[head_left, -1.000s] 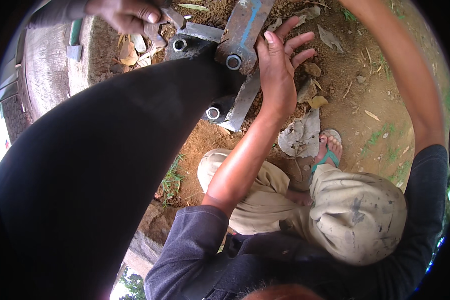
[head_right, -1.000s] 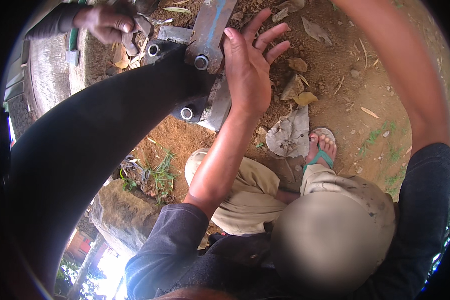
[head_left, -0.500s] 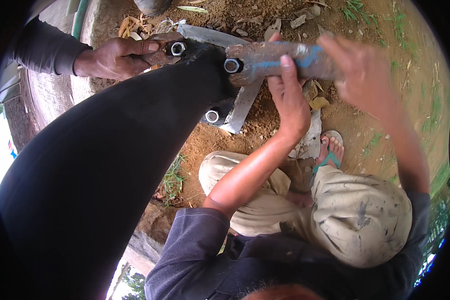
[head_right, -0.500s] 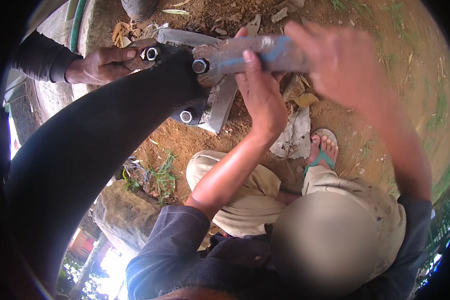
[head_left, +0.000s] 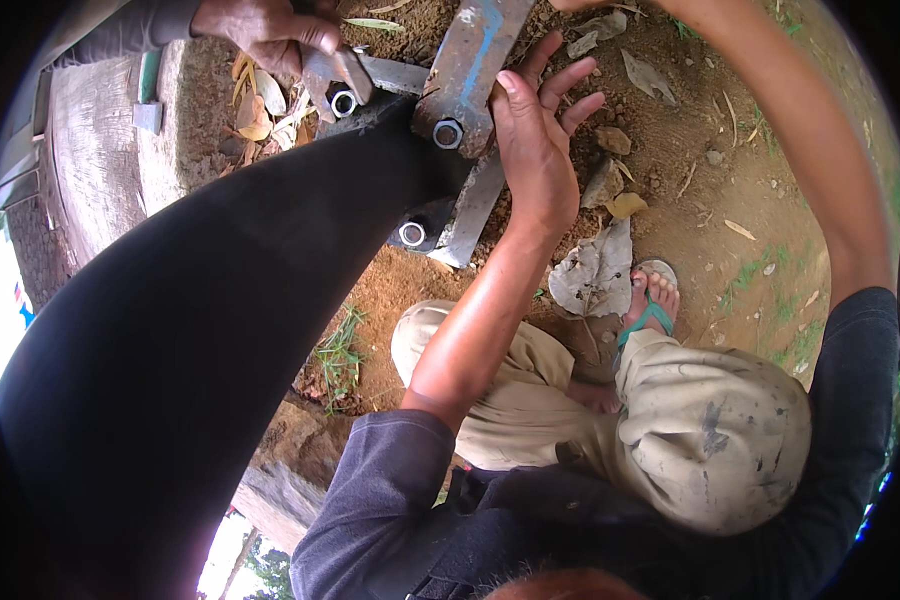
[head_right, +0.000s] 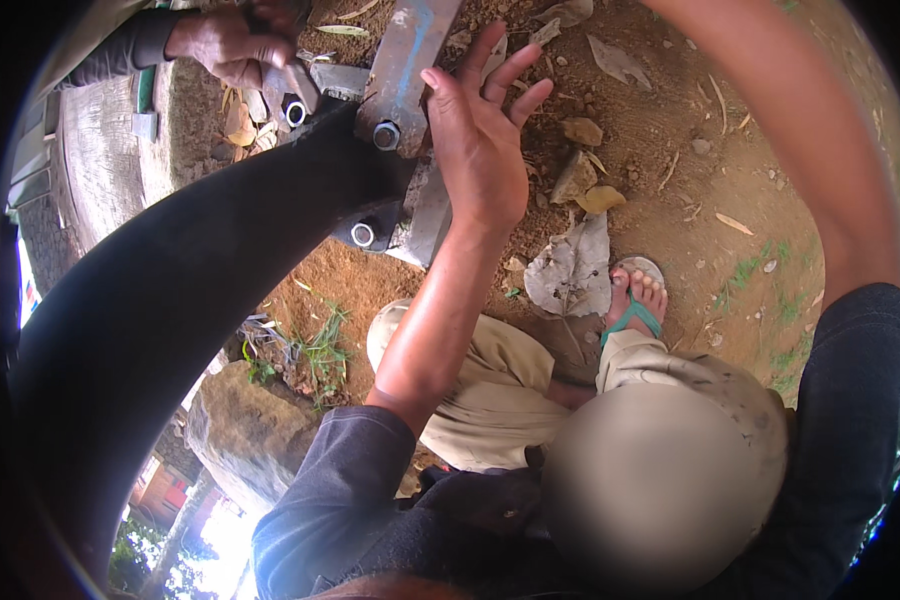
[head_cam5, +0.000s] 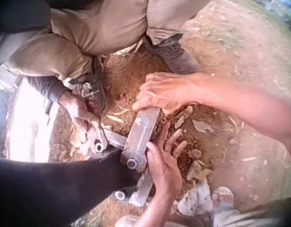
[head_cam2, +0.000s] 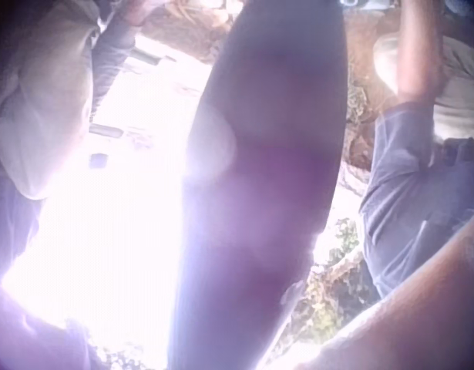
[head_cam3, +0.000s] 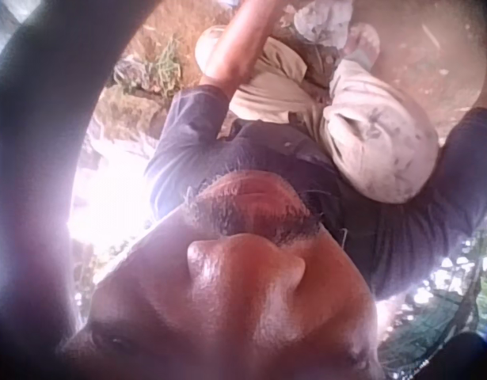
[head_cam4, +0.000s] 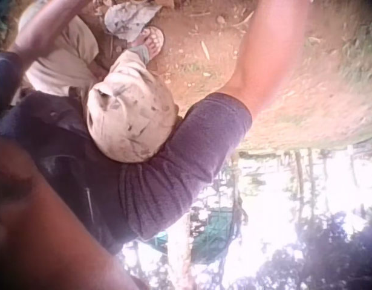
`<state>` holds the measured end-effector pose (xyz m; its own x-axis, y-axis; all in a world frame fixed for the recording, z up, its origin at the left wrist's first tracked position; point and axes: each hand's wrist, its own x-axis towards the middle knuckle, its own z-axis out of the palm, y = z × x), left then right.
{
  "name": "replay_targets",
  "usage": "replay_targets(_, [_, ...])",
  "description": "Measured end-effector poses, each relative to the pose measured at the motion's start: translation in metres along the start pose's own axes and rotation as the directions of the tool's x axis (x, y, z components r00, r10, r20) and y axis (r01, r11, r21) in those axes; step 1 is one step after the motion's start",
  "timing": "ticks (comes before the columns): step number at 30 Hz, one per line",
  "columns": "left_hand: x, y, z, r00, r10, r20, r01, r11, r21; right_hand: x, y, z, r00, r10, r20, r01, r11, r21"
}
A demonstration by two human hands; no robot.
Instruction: The person uses a flat piece of metal with a hole to tighten nuts on bolts at the base of a black pole, working by hand to rotate the nuts.
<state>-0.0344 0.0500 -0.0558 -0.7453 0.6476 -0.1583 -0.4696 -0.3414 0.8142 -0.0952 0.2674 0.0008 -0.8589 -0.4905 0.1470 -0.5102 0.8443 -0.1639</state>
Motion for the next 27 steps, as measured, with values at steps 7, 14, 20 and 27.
replay_targets(7, [-0.032, -0.007, 0.020, 0.954, 0.033, -0.299, -0.046, 0.998, -0.036, -0.096, -0.153, 0.021, 0.747, 0.663, -0.057, -0.657, 0.748, 0.089])
replay_targets(14, [-0.040, -0.001, 0.008, 0.975, -0.029, -0.222, 0.015, 0.998, -0.061, -0.095, -0.159, 0.005, 0.749, 0.661, 0.034, -0.661, 0.744, 0.094])
replay_targets(20, [-0.017, 0.003, 0.001, 0.995, -0.098, -0.027, 0.097, 0.995, -0.022, -0.077, -0.075, -0.015, 0.895, 0.443, 0.056, -0.440, 0.896, -0.063])
replay_targets(27, [-0.005, -0.002, 0.007, 0.999, -0.036, -0.012, 0.035, 0.998, -0.060, -0.018, 0.008, -0.004, 0.997, -0.064, -0.049, 0.067, 0.995, 0.072])
